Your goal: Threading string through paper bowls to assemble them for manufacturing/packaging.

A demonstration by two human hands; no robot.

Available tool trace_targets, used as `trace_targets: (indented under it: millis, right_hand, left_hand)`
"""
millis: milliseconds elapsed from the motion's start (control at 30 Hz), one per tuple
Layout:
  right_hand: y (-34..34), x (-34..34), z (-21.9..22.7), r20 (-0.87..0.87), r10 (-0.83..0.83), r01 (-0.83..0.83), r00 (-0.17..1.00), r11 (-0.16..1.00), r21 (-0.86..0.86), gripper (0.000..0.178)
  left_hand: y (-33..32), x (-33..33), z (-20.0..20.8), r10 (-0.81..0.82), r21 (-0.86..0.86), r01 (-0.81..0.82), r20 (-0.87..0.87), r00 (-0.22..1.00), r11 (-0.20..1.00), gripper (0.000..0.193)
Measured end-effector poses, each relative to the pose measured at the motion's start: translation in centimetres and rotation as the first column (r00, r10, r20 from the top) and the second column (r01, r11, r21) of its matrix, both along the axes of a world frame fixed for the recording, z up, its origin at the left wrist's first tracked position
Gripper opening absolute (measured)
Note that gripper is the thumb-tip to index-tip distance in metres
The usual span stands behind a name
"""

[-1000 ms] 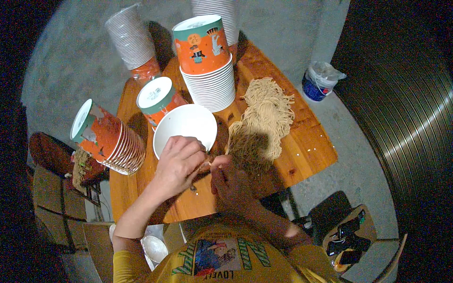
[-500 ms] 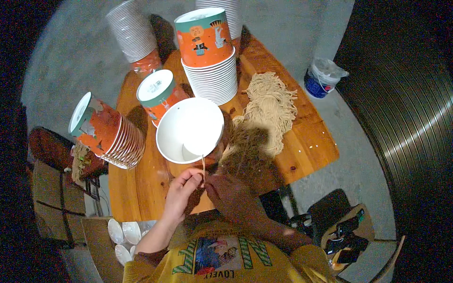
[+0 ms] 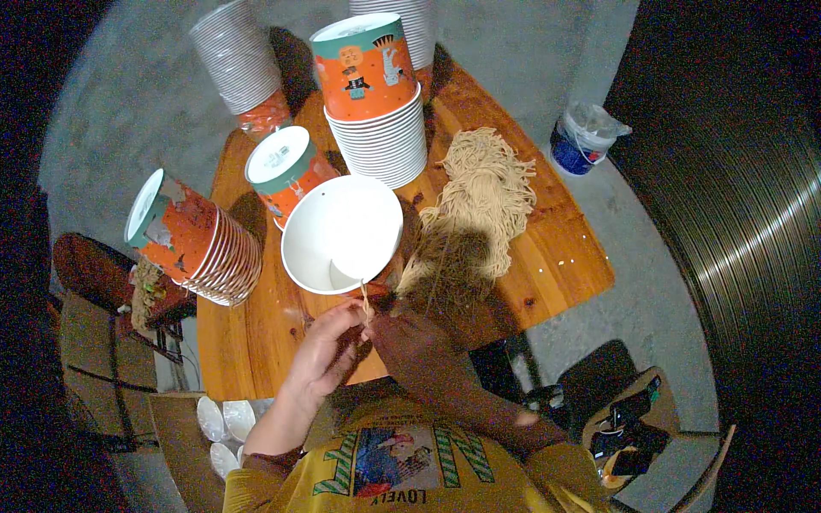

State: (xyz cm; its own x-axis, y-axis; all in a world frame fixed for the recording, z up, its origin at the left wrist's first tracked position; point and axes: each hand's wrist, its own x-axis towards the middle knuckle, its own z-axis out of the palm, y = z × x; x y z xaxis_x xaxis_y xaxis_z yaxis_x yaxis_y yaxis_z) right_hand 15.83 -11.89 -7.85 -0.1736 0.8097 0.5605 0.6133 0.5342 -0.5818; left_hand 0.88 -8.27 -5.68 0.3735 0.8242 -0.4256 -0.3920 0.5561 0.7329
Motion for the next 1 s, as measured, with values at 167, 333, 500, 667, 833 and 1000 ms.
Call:
trace_targets:
  millis: [167, 333, 500, 667, 833, 1000]
  right_hand:
    - [0.3, 0.3, -0.2, 0.038, -0.011, 0.01, 0.999, 0.999, 0.037, 0.007]
    - [0.3, 0.3, 0.5, 0.053, -0.001, -0.002, 0.999, 0.999, 0.053, 0.006]
    - [0.0, 0.1, -0.2, 0.039, -0.01, 0.009, 0.999, 0.999, 0.038, 0.005]
    - [0.1, -0.3, -0.7, 0.051, -0.016, 0.012, 0.999, 0.997, 0.083, 0.005]
    - [-0.8, -0.3, -0.3, 0.152, 0.035, -0.047, 0.988, 0.996, 0.077, 0.007]
    - [-0.8, -0.3, -0.3, 0.166, 0.023, -0.045, 0.986, 0.99, 0.133, 0.009]
  left_hand:
    - [-0.2, 0.4, 0.8, -0.009, -0.016, 0.011, 0.076, 0.997, 1.0, 0.008]
    - [-0.8, 0.5, 0.8, 0.037, 0.001, -0.037, 0.012, 0.999, 0.999, 0.01]
    - [-0.8, 0.4, 0.4, 0.027, 0.0, -0.027, 0.038, 0.999, 1.0, 0.01]
    - [0.0, 1.1, 1.7, 0.078, -0.002, -0.077, 0.021, 0.997, 0.997, 0.009]
    - [1.6, 0.7, 1.1, 0.131, -0.031, -0.128, 0.107, 0.986, 0.991, 0.011]
    - [2.8, -0.2, 0.5, 0.114, -0.096, -0.1, 0.162, 0.98, 0.99, 0.014]
